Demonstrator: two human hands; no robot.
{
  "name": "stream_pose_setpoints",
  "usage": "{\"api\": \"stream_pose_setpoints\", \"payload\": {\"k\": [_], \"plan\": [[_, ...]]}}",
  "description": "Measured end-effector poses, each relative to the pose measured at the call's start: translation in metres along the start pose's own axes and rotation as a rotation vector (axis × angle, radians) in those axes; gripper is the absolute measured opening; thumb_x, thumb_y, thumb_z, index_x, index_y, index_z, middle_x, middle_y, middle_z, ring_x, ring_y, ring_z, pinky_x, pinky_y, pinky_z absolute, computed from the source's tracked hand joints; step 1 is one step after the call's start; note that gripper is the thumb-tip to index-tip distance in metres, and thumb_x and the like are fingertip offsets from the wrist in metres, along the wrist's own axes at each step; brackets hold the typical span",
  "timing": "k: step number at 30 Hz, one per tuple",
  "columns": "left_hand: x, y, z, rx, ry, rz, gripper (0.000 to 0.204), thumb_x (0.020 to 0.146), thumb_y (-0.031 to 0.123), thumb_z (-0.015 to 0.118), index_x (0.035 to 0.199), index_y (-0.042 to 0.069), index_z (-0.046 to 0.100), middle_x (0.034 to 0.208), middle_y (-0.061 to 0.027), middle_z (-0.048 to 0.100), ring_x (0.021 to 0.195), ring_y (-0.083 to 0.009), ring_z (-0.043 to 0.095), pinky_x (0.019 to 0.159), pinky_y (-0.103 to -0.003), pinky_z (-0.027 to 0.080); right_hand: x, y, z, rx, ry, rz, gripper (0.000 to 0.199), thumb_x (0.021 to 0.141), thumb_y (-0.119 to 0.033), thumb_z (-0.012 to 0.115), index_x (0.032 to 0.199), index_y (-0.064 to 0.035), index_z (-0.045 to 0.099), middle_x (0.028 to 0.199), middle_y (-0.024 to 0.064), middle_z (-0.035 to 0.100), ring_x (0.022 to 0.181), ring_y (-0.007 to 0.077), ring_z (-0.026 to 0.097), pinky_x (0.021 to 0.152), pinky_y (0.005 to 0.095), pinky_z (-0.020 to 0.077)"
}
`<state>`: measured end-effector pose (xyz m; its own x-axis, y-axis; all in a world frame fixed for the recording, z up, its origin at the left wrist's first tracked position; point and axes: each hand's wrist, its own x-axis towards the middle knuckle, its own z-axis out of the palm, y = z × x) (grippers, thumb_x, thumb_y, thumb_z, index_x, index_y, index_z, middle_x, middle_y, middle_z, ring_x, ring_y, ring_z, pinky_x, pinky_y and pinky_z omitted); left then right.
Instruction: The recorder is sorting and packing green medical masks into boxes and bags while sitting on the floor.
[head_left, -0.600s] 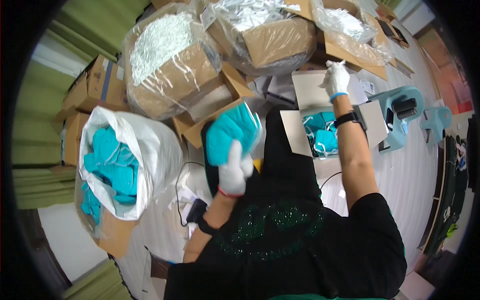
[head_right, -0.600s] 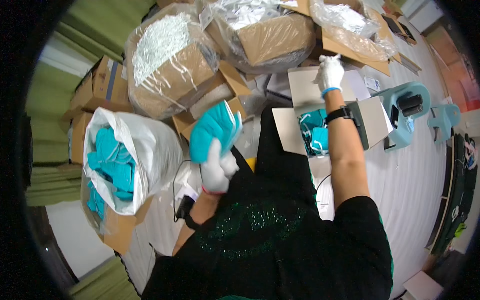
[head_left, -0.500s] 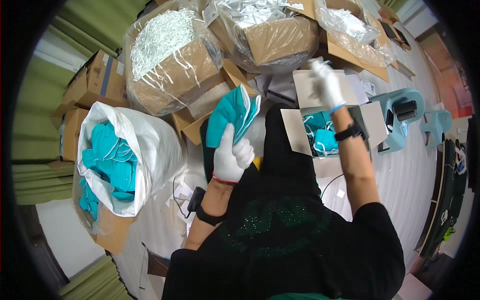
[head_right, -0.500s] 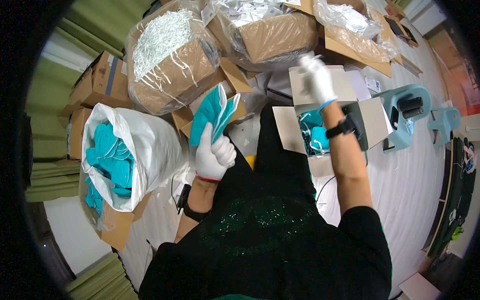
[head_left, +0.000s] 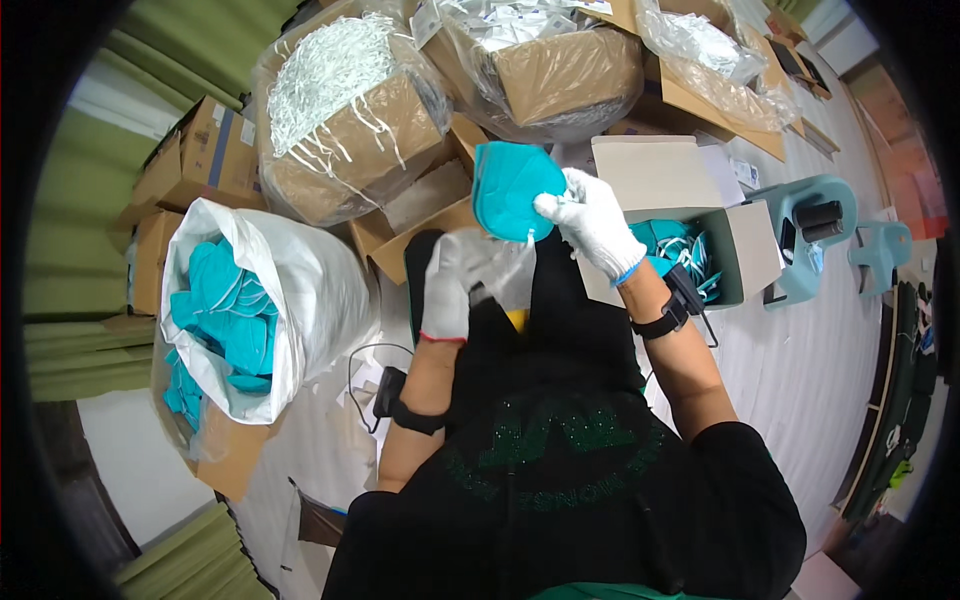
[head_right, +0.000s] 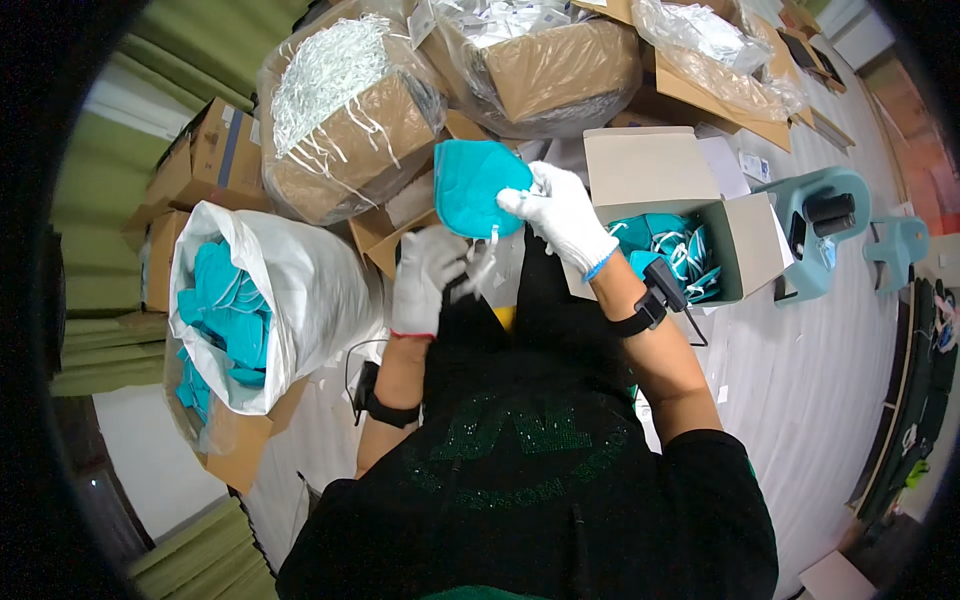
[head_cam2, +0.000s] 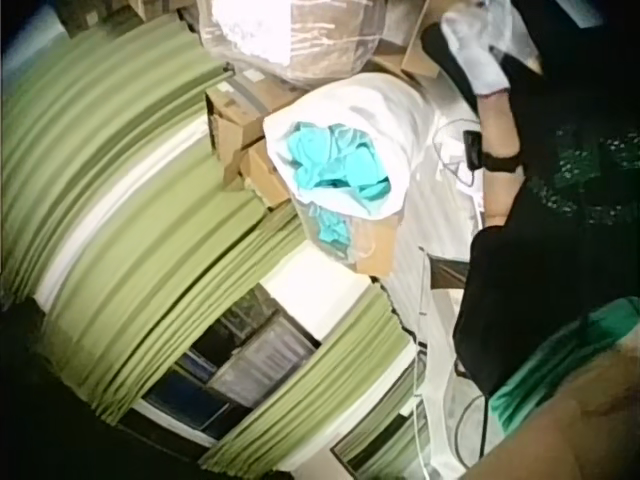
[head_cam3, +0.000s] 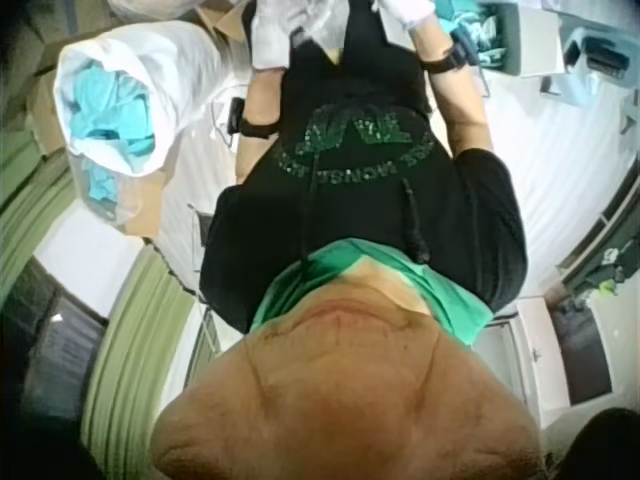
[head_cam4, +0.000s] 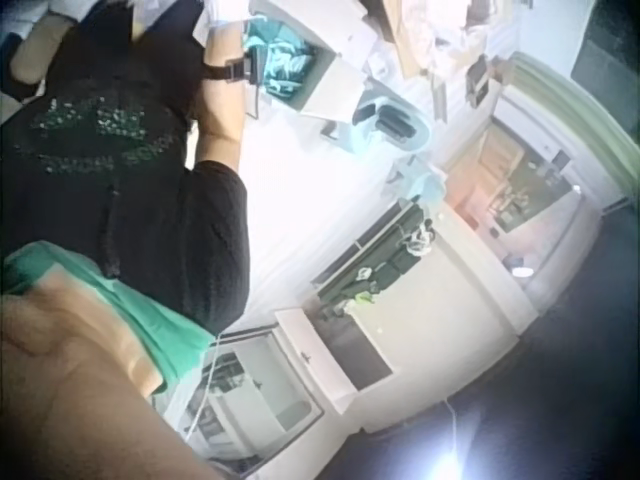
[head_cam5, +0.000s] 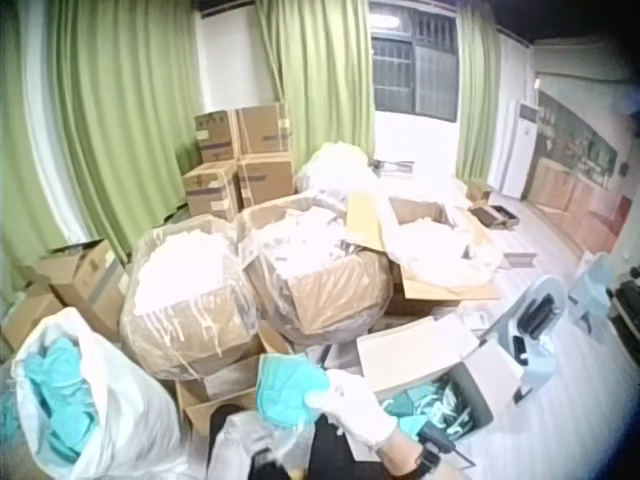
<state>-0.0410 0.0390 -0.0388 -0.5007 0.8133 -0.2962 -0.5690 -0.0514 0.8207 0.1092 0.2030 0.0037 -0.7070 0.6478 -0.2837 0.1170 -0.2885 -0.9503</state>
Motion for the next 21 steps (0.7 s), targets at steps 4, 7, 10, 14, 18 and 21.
{"api": "stream_pose_setpoints", "payload": {"k": [4,7,10,14,18,21], "plan": [[0.016,0.019,0.037,0.323,0.174,0.314,0.033,0.087,0.025,0.069,0.104,-0.002,0.059,0.092,-0.0053,0.063,0.079,-0.0107,0.059,0.071,-0.026,0.049,0.008,0.013,0.032,0.101,-0.089,-0.177,0.031,0.085,-0.016,0.070,0.108,0.0011,0.058,0.091,0.0048,0.064,0.082,0.0095,0.059,0.073,0.0265,0.0499],[0.032,0.023,0.046,0.235,0.324,0.433,0.028,0.086,0.021,0.070,0.100,-0.001,0.060,0.088,-0.0046,0.064,0.074,-0.0104,0.059,0.067,-0.026,0.049,0.012,0.026,0.057,0.766,-0.145,0.025,0.034,0.091,-0.031,0.063,0.109,-0.0023,0.059,0.092,0.0045,0.062,0.083,0.0130,0.059,0.071,0.0261,0.0493],[0.037,0.037,0.038,0.287,0.410,0.587,0.023,0.085,0.017,0.071,0.096,-0.001,0.062,0.083,-0.0040,0.064,0.072,-0.0092,0.059,0.065,-0.026,0.049,-0.003,0.046,0.071,0.545,-0.395,0.117,0.036,0.092,-0.040,0.060,0.101,-0.0054,0.061,0.077,0.0008,0.057,0.063,0.0092,0.052,0.051,0.0224,0.0407],[0.037,0.036,0.017,0.474,0.333,0.595,0.013,0.081,0.011,0.071,0.087,0.002,0.064,0.078,-0.0030,0.066,0.069,-0.0081,0.058,0.063,-0.027,0.049,0.002,0.028,0.056,1.070,-0.599,0.610,0.029,0.095,-0.032,0.056,0.074,-0.0131,0.050,0.055,-0.0086,0.035,0.040,0.0020,0.030,0.034,0.0180,0.0260],[0.024,-0.001,0.033,0.732,0.321,0.579,0.015,0.076,0.012,0.073,0.077,-0.001,0.064,0.065,-0.0118,0.062,0.060,-0.0096,0.056,0.056,-0.031,0.046,0.055,0.042,0.042,1.268,-0.183,0.581,0.018,0.092,-0.019,0.046,0.077,-0.0130,0.055,0.059,-0.0004,0.051,0.043,0.0132,0.046,0.039,0.0255,0.0387],[0.018,-0.001,0.037,0.923,0.219,0.753,0.020,0.074,0.014,0.074,0.070,0.002,0.059,0.068,-0.0210,0.057,0.061,-0.0371,0.058,0.052,-0.036,0.044,0.102,0.056,0.042,1.253,0.325,0.404,0.019,0.091,-0.016,0.041,0.081,-0.0096,0.055,0.073,0.0104,0.057,0.061,0.0256,0.055,0.056,0.0382,0.0492]]}}
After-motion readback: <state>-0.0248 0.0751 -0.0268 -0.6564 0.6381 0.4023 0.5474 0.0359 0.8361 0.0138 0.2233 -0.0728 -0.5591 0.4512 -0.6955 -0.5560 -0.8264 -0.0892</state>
